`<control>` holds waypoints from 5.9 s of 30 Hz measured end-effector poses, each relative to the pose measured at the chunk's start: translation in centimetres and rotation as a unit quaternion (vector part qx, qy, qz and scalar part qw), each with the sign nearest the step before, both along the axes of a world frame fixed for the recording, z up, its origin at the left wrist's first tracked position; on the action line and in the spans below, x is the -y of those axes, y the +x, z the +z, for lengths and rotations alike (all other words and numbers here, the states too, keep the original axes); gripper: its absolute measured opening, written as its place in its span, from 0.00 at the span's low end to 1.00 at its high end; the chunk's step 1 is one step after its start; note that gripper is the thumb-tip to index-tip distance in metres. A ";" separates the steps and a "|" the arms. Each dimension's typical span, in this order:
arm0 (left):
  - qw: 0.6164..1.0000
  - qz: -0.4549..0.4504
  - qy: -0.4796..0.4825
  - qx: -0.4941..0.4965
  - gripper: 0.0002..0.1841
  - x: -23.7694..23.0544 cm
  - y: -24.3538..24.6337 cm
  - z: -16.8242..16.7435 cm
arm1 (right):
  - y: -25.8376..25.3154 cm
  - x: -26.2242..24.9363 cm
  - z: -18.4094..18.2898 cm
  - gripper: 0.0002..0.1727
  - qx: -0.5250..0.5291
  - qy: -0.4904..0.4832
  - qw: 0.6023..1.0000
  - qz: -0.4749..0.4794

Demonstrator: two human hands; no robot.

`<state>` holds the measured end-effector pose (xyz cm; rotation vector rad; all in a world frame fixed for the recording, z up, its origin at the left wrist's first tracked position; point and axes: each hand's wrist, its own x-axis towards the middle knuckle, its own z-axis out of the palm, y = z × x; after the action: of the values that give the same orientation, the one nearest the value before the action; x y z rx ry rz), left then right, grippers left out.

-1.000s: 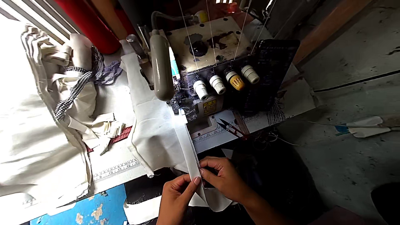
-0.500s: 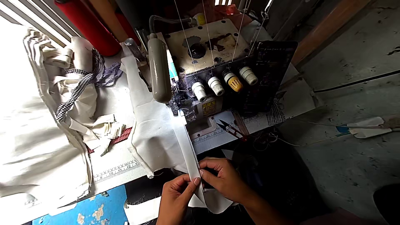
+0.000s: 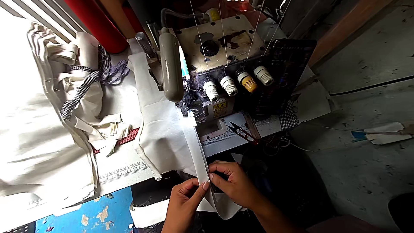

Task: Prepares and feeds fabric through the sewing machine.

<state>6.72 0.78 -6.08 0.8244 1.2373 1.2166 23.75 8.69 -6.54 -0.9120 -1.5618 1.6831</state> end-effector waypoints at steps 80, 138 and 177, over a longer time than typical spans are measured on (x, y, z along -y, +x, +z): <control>0.754 -0.078 0.269 -0.595 0.21 -16.5 -11.6 7.7 | -5.1 -5.8 2.2 0.09 -0.009 0.119 0.988 -0.095; 0.969 -0.048 0.165 -0.178 0.07 -6.0 -5.4 -2.4 | 7.6 -12.0 0.3 0.18 0.325 0.449 0.715 -0.426; 0.997 -0.011 0.033 0.068 0.09 -3.3 -2.0 3.7 | -5.8 -5.9 1.5 0.17 -0.116 0.013 0.991 -0.071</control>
<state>4.67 4.06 -2.42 0.7878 1.0804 1.2792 17.93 14.62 -5.00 -0.7652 -1.3298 1.6026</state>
